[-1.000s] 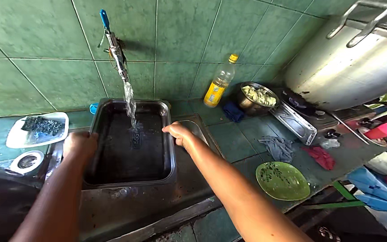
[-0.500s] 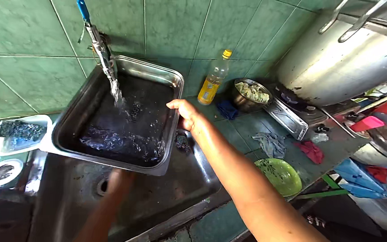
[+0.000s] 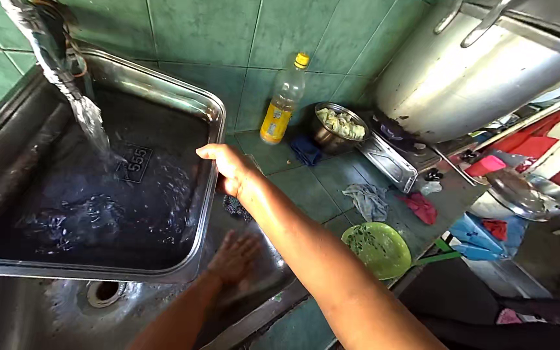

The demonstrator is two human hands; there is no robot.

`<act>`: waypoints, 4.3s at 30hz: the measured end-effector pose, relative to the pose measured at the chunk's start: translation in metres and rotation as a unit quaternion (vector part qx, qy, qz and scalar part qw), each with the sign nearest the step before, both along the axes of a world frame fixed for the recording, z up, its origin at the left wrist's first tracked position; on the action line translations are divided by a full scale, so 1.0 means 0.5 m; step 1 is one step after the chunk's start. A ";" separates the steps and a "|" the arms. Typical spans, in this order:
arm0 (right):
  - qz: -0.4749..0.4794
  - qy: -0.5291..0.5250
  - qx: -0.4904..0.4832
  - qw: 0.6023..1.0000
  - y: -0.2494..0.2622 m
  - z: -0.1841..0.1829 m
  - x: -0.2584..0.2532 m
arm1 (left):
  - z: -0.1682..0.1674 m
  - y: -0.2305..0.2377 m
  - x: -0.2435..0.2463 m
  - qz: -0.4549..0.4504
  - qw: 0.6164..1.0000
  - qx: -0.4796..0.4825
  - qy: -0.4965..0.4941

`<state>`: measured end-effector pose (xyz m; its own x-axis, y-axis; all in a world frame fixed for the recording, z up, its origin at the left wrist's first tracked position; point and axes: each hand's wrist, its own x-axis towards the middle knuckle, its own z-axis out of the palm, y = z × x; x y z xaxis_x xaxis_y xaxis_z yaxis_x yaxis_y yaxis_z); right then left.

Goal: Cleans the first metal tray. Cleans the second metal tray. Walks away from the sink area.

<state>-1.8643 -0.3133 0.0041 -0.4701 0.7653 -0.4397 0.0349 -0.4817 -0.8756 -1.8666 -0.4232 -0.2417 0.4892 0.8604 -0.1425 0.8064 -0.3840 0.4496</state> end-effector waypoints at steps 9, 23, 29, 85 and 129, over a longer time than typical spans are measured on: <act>-0.014 0.003 -0.003 1.000 0.016 0.011 0.046 | 0.040 -0.121 -0.247 0.363 0.912 -0.098 0.167; -0.060 -0.024 -0.009 0.998 0.005 -0.012 0.033 | 0.091 -0.152 -0.413 0.430 0.865 -0.114 0.233; -0.041 -0.042 0.001 0.998 -0.006 -0.039 0.034 | 0.059 -0.237 -0.512 0.514 0.832 -0.050 0.205; -0.057 -0.176 0.158 0.970 -0.035 -0.060 0.036 | 0.074 -0.316 -0.347 0.259 0.942 -0.169 0.133; -0.040 -0.103 0.734 0.670 -0.012 0.140 -0.316 | 0.358 -0.359 -0.377 0.609 0.741 0.259 -0.111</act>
